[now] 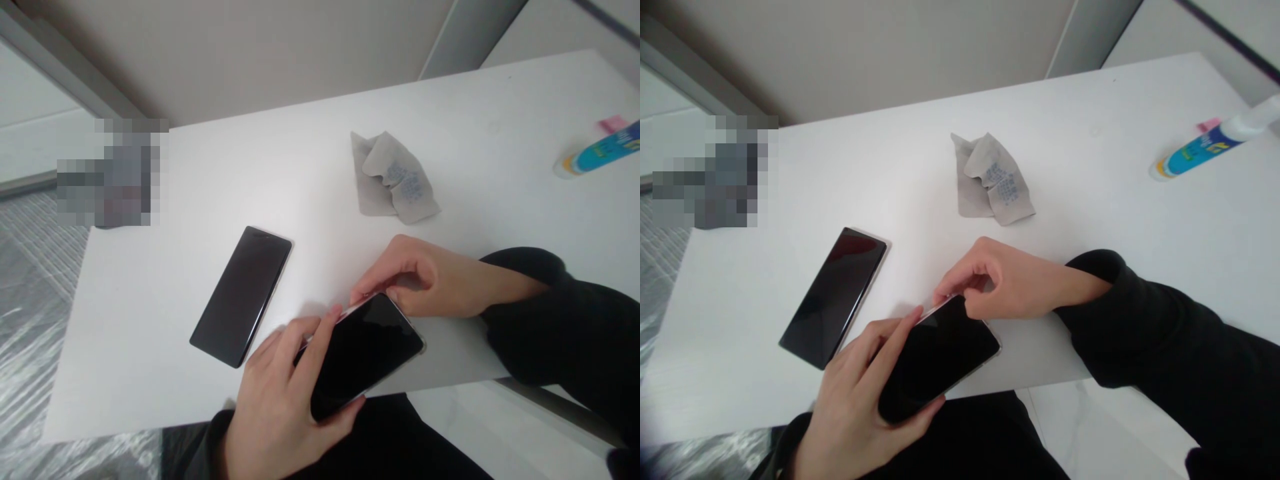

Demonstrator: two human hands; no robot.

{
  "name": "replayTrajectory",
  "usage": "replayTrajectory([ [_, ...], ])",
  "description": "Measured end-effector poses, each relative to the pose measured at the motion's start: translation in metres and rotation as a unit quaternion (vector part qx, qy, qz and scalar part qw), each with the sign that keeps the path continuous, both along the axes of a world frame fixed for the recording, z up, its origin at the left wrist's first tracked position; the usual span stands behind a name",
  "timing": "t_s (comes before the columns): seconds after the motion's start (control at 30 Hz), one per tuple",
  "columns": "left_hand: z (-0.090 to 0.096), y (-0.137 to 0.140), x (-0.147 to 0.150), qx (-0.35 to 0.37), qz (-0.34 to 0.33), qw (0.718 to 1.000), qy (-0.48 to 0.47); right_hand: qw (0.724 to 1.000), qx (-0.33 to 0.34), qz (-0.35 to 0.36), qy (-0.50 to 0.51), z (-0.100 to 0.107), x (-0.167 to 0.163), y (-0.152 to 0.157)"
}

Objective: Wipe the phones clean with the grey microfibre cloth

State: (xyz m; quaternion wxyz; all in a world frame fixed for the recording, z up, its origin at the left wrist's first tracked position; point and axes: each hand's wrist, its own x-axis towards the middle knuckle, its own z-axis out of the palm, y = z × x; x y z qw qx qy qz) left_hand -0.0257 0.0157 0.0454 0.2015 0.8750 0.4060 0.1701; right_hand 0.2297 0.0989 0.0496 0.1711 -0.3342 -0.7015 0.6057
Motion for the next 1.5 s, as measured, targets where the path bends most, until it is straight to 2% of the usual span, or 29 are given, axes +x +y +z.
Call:
replayTrajectory([
  [0.27, 0.001, 0.003, -0.001, -0.008, 0.001, 1.0, -0.005, 0.999, -0.041, -0.008, 0.031, -0.001, 0.001, 0.0],
  [0.47, 0.0, 0.003, -0.001, -0.011, -0.003, 1.0, -0.016, 0.997, -0.031, -0.01, 0.064, -0.003, 0.001, -0.001],
  [0.63, 0.0, 0.005, -0.001, -0.007, -0.01, 0.999, -0.03, 0.999, -0.039, -0.006, 0.027, 0.001, 0.003, 0.001],
  [0.9, -0.002, 0.003, -0.001, 0.041, -0.005, 0.998, -0.046, 0.996, -0.058, -0.027, 0.061, -0.001, 0.005, 0.0],
  [1.1, -0.002, 0.002, 0.0, 0.05, 0.015, 0.996, -0.066, 0.989, -0.13, -0.011, 0.066, -0.002, 0.003, 0.003],
  [1.2, -0.003, 0.0, -0.002, 0.055, 0.043, 0.995, -0.066, 0.978, -0.186, -0.008, 0.096, 0.0, 0.003, 0.003],
  [1.3, -0.003, -0.003, -0.002, 0.054, 0.103, 0.991, -0.065, 0.958, -0.239, -0.013, 0.156, 0.001, 0.004, 0.003],
  [1.5, -0.005, -0.008, 0.003, 0.085, 0.191, 0.977, -0.034, 0.954, -0.231, 0.016, 0.19, 0.001, 0.005, 0.001],
])
